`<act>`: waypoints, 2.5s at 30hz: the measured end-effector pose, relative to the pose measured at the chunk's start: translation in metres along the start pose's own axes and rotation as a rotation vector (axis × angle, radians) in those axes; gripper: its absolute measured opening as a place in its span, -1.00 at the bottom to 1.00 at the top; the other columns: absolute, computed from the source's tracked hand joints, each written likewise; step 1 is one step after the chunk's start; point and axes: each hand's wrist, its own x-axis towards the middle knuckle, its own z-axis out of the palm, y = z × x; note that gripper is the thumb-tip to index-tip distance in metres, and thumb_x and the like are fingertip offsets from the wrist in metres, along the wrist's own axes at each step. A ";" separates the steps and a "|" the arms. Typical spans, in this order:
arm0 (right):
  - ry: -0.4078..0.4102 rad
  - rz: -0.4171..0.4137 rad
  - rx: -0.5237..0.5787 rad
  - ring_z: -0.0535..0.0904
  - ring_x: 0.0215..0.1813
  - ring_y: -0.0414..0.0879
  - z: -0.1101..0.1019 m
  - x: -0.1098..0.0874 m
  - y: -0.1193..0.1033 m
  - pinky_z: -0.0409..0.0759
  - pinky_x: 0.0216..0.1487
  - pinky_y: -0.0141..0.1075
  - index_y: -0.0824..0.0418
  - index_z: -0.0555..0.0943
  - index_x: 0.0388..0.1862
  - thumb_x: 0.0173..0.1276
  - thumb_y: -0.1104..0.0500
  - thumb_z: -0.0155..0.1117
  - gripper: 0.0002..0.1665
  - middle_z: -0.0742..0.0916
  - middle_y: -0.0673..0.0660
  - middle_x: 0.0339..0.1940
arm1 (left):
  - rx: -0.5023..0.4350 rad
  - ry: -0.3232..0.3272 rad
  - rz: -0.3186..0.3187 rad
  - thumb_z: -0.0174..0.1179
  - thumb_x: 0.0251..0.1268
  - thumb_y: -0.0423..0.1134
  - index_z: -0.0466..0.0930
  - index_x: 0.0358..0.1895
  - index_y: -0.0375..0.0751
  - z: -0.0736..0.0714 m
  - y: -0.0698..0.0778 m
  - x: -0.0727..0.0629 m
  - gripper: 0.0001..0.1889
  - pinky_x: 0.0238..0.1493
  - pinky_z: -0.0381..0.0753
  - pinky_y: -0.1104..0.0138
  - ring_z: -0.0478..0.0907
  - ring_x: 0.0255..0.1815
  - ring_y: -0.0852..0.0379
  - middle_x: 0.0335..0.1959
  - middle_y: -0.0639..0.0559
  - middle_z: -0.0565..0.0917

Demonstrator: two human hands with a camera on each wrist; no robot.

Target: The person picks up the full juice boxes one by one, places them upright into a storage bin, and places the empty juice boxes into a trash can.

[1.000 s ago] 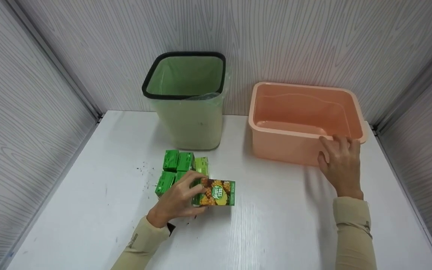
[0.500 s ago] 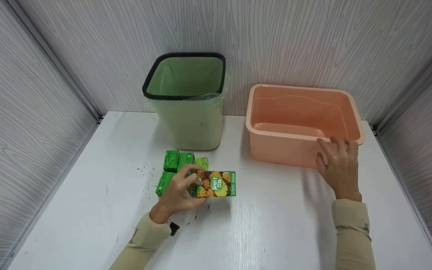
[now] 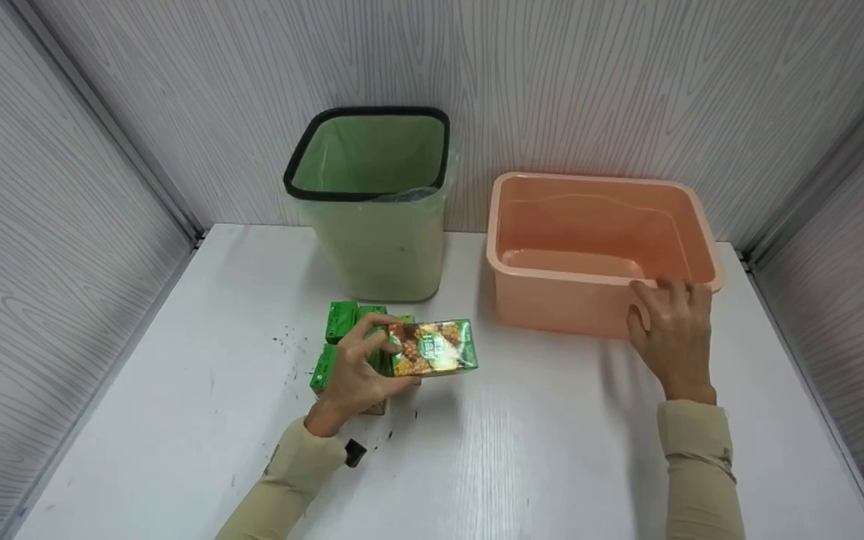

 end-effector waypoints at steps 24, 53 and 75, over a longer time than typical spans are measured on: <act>0.050 0.069 -0.011 0.35 -0.19 0.48 0.015 0.006 -0.007 0.28 -0.18 0.30 0.42 0.68 -0.14 0.25 0.45 0.31 -0.81 0.61 0.53 -0.12 | -0.162 0.231 -0.163 0.64 -0.17 -0.46 0.50 -0.41 -0.33 0.005 0.006 0.042 -0.60 -0.08 0.70 0.24 0.59 0.06 -0.08 -0.03 -0.17 0.55; 0.076 0.097 0.014 0.35 -0.18 0.49 0.010 0.005 -0.009 0.25 -0.20 0.29 0.42 0.69 -0.13 0.26 0.48 0.27 -0.79 0.62 0.55 -0.13 | -0.122 0.331 -0.226 0.67 -0.16 -0.35 0.56 -0.34 -0.31 0.033 0.015 0.107 -0.59 0.05 0.61 0.31 0.56 0.03 0.02 -0.11 -0.15 0.59; 0.089 0.101 0.006 0.33 -0.17 0.49 0.013 0.004 -0.013 0.26 -0.19 0.29 0.40 0.69 -0.12 0.23 0.53 0.30 -0.76 0.62 0.54 -0.14 | -0.105 0.317 -0.181 0.66 -0.14 -0.33 0.57 -0.30 -0.32 0.048 0.003 0.133 -0.59 0.12 0.58 0.30 0.57 0.05 0.03 -0.07 -0.18 0.60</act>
